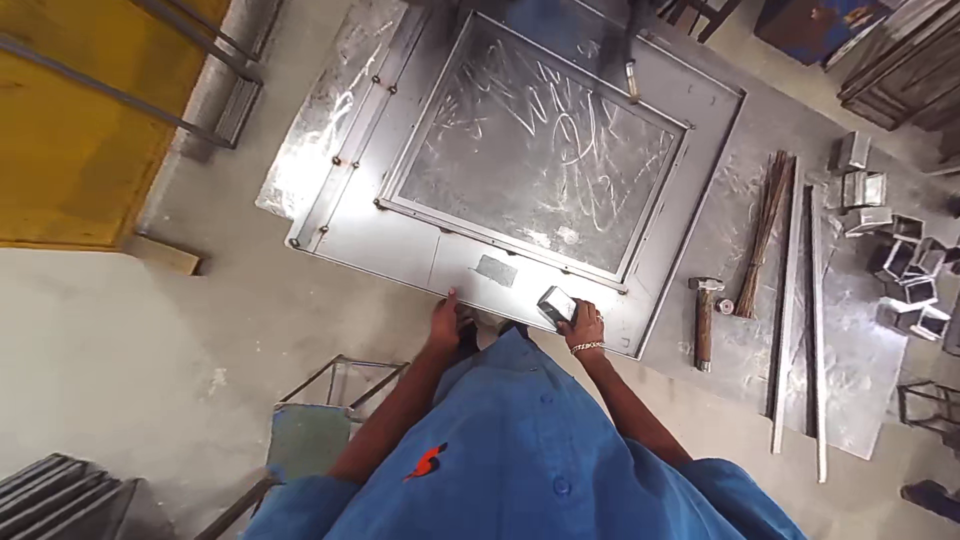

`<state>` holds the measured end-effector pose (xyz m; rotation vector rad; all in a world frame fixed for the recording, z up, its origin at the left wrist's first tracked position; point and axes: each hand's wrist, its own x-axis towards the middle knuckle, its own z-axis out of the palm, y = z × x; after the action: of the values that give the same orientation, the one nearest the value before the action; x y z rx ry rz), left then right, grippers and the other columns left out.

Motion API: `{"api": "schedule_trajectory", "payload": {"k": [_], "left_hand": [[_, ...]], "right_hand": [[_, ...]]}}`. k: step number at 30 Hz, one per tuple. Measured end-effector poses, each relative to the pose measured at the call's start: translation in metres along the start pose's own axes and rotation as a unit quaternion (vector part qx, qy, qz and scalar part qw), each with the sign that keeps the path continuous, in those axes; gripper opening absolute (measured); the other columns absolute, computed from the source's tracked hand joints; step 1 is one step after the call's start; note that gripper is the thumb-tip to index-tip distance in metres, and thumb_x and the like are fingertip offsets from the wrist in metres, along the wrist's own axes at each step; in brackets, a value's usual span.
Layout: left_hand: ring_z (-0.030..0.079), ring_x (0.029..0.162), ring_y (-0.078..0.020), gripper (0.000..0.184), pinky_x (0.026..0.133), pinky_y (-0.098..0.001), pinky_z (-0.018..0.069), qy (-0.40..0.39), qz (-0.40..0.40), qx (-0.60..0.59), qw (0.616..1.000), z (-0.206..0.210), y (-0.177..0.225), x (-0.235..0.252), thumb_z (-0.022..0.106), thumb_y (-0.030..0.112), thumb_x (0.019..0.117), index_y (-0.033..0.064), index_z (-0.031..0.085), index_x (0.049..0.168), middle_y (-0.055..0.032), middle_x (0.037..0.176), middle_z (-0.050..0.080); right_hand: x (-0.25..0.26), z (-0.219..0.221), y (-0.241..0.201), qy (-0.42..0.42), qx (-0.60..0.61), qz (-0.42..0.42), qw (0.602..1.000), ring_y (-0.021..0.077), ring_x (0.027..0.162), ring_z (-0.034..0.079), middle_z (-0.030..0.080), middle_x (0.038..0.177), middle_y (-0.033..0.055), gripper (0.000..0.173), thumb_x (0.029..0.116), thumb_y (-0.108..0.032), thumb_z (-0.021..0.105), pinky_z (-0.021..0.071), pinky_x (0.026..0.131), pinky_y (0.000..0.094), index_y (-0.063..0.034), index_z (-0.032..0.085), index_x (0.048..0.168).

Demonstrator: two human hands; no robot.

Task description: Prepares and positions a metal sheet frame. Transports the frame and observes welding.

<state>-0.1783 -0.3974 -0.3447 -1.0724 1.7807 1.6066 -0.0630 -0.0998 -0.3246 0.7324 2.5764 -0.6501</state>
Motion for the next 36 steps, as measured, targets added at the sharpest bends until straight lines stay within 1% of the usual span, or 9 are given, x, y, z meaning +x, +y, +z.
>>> {"api": "schedule_trajectory", "payload": {"k": [6, 11, 14, 18, 23, 26, 31, 34, 36], "left_hand": [[0.071, 0.076, -0.0282, 0.044, 0.067, -0.0444, 0.0628, -0.043, -0.022, -0.136, 0.990, 0.029, -0.014, 0.012, 0.056, 0.016, 0.1057, 0.0015, 0.039, 0.144, -0.0220, 0.110, 0.066], [0.064, 0.064, -0.0226, 0.039, 0.059, -0.0391, 0.0580, -0.050, 0.000, -0.119, 0.992, 0.024, -0.019, -0.004, 0.055, 0.012, 0.1039, -0.0001, 0.043, 0.139, -0.0172, 0.094, 0.065], [0.062, 0.062, -0.0208, 0.035, 0.057, -0.0368, 0.0553, -0.063, 0.016, -0.134, 0.989, 0.021, -0.021, -0.016, 0.056, 0.008, 0.1016, -0.0016, 0.047, 0.134, -0.0166, 0.091, 0.065], [0.059, 0.056, -0.0184, 0.019, 0.050, -0.0321, 0.0506, -0.102, -0.021, -0.173, 0.979, -0.001, -0.025, -0.044, 0.052, 0.001, 0.0958, -0.0002, 0.052, 0.115, -0.0130, 0.077, 0.063], [0.067, 0.060, -0.0190, 0.013, 0.050, -0.0295, 0.0521, -0.153, 0.012, -0.164, 0.975, -0.044, 0.005, -0.122, 0.052, 0.004, 0.0981, -0.0031, 0.055, 0.108, -0.0158, 0.077, 0.070], [0.070, 0.063, -0.0212, 0.013, 0.053, -0.0316, 0.0560, -0.169, 0.062, -0.151, 0.972, -0.075, 0.042, -0.184, 0.054, 0.007, 0.0995, -0.0041, 0.058, 0.103, -0.0162, 0.077, 0.071], [0.072, 0.061, -0.0240, 0.019, 0.050, -0.0328, 0.0574, -0.174, 0.114, -0.120, 0.971, -0.124, 0.095, -0.298, 0.052, 0.015, 0.1033, -0.0020, 0.059, 0.105, -0.0169, 0.077, 0.072], [0.071, 0.057, -0.0232, 0.025, 0.047, -0.0327, 0.0574, -0.183, 0.157, -0.103, 0.965, -0.152, 0.113, -0.358, 0.053, 0.025, 0.1060, 0.0008, 0.060, 0.105, -0.0149, 0.072, 0.072], [0.070, 0.053, -0.0238, 0.036, 0.047, -0.0355, 0.0599, -0.203, 0.226, -0.103, 0.947, -0.169, 0.120, -0.387, 0.053, 0.034, 0.1076, 0.0000, 0.064, 0.101, -0.0139, 0.068, 0.071]], "right_hand": [[0.005, -0.024, 0.005, -0.024, 0.073, 0.014, 0.997, 0.0379, 0.128, 0.058, 0.060, 0.139, 0.0201, 0.073, 0.0802, -0.041, 0.085, 0.0463, 0.110, 0.0539, -0.0077, 0.061, 0.141], [-0.042, -0.026, 0.018, -0.007, 0.268, -0.002, 0.963, 0.0349, 0.126, 0.060, 0.059, 0.137, 0.0285, 0.077, 0.0894, -0.034, 0.078, 0.0492, 0.109, 0.0481, 0.0064, 0.047, 0.147], [-0.072, -0.017, 0.016, 0.064, 0.237, -0.056, 0.968, 0.0371, 0.124, 0.062, 0.059, 0.137, 0.0287, 0.076, 0.0888, -0.029, 0.076, 0.0511, 0.107, 0.0514, 0.0068, 0.044, 0.148], [-0.113, 0.020, 0.009, 0.235, 0.165, -0.165, 0.944, 0.0387, 0.117, 0.067, 0.062, 0.133, 0.0278, 0.065, 0.0847, -0.028, 0.077, 0.0573, 0.098, 0.0508, 0.0075, 0.057, 0.135], [-0.158, 0.023, -0.015, 0.432, 0.102, -0.202, 0.873, 0.0325, 0.105, 0.071, 0.064, 0.124, 0.0283, 0.072, 0.0952, -0.055, 0.055, 0.0615, 0.083, 0.0441, 0.0071, 0.056, 0.133], [-0.189, -0.010, -0.040, 0.538, 0.103, -0.215, 0.809, 0.0241, 0.109, 0.068, 0.063, 0.123, 0.0218, 0.071, 0.0988, -0.063, 0.049, 0.0585, 0.088, 0.0370, -0.0029, 0.048, 0.137], [-0.242, -0.086, -0.090, 0.669, 0.131, -0.260, 0.684, 0.0156, 0.110, 0.065, 0.062, 0.122, 0.0107, 0.073, 0.0938, -0.068, 0.056, 0.0542, 0.094, 0.0303, -0.0126, 0.045, 0.141], [-0.281, -0.136, -0.115, 0.708, 0.187, -0.303, 0.610, 0.0073, 0.119, 0.061, 0.060, 0.133, 0.0015, 0.076, 0.0920, -0.056, 0.069, 0.0511, 0.102, 0.0282, -0.0180, 0.040, 0.151], [-0.307, -0.172, -0.129, 0.732, 0.181, -0.321, 0.574, 0.0031, 0.126, 0.057, 0.057, 0.141, -0.0001, 0.076, 0.0951, -0.048, 0.070, 0.0481, 0.109, 0.0274, -0.0126, 0.037, 0.153]]}}
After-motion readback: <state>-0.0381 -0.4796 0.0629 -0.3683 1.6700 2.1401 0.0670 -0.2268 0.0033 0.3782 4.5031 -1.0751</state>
